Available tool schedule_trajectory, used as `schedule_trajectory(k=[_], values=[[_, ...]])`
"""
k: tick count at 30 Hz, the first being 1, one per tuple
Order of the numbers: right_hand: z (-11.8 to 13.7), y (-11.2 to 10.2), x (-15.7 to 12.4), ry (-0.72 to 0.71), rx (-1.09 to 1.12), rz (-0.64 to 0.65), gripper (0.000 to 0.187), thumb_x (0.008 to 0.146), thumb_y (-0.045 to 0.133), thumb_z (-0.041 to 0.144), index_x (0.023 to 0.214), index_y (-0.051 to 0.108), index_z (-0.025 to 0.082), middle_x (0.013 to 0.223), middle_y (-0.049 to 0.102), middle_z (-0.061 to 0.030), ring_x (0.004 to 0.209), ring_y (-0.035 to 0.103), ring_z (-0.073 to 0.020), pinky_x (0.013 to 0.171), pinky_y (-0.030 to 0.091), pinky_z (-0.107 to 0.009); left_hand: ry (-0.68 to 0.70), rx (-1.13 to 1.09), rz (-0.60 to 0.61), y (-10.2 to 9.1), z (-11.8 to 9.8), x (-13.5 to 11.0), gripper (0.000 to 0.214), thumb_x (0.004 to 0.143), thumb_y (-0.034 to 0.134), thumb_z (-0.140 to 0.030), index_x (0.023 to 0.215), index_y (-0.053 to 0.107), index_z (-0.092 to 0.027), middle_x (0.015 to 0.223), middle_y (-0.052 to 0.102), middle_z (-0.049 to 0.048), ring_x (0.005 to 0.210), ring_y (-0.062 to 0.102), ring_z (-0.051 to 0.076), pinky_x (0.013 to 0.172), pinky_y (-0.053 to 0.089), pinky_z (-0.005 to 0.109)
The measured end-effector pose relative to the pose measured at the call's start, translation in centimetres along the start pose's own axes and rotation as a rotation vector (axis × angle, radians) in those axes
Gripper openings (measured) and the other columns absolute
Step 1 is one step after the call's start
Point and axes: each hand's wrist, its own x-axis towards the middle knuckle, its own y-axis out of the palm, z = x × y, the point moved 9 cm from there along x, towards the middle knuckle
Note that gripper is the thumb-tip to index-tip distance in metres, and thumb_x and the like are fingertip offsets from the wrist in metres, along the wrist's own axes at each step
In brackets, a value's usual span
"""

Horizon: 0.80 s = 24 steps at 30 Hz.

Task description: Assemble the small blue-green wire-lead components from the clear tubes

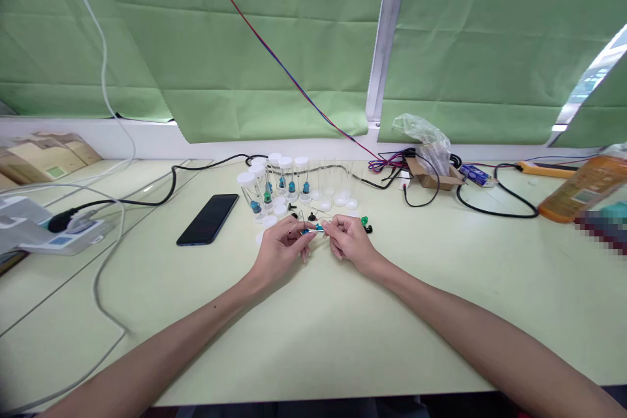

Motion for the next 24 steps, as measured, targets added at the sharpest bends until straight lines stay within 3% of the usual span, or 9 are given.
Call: schedule_trajectory(k=[12,19,24], values=[[-0.3,0.0,0.2,0.046,0.023,0.013,0.040,0.082,0.066,0.049,0.061,0.048,0.020,0.038,0.034,0.0106,0.029,0.031,-0.0055,0.032,0.016,-0.020,0.033,0.043,-0.016,-0.1,-0.6,-0.1,0.017,0.083,0.065,-0.035,0.082,0.070,-0.019,0.080,0.052,0.0004,0.048,0.057,0.009,0.044,0.051,0.025],[1.0,-0.7,-0.2,-0.127,-0.182,-0.103,0.039,0.085,0.063,0.048,0.064,0.047,0.020,0.038,0.040,0.0091,0.030,0.035,-0.0068,0.036,0.024,-0.021,0.002,0.072,-0.056,-0.3,-0.3,0.0,0.020,0.083,0.065,-0.037,0.090,0.069,-0.019,0.081,0.058,0.0014,0.048,0.058,0.011,0.048,0.049,0.026],[1.3,-1.2,-0.4,-0.171,-0.254,-0.172,0.038,0.088,0.058,0.049,0.066,0.046,0.021,0.042,0.041,0.0083,0.033,0.039,-0.0087,0.038,0.029,-0.023,-0.048,0.016,-0.107,-0.9,0.3,0.1,0.021,0.081,0.065,-0.038,0.087,0.065,-0.018,0.079,0.064,0.0033,0.049,0.059,0.013,0.047,0.049,0.026]])
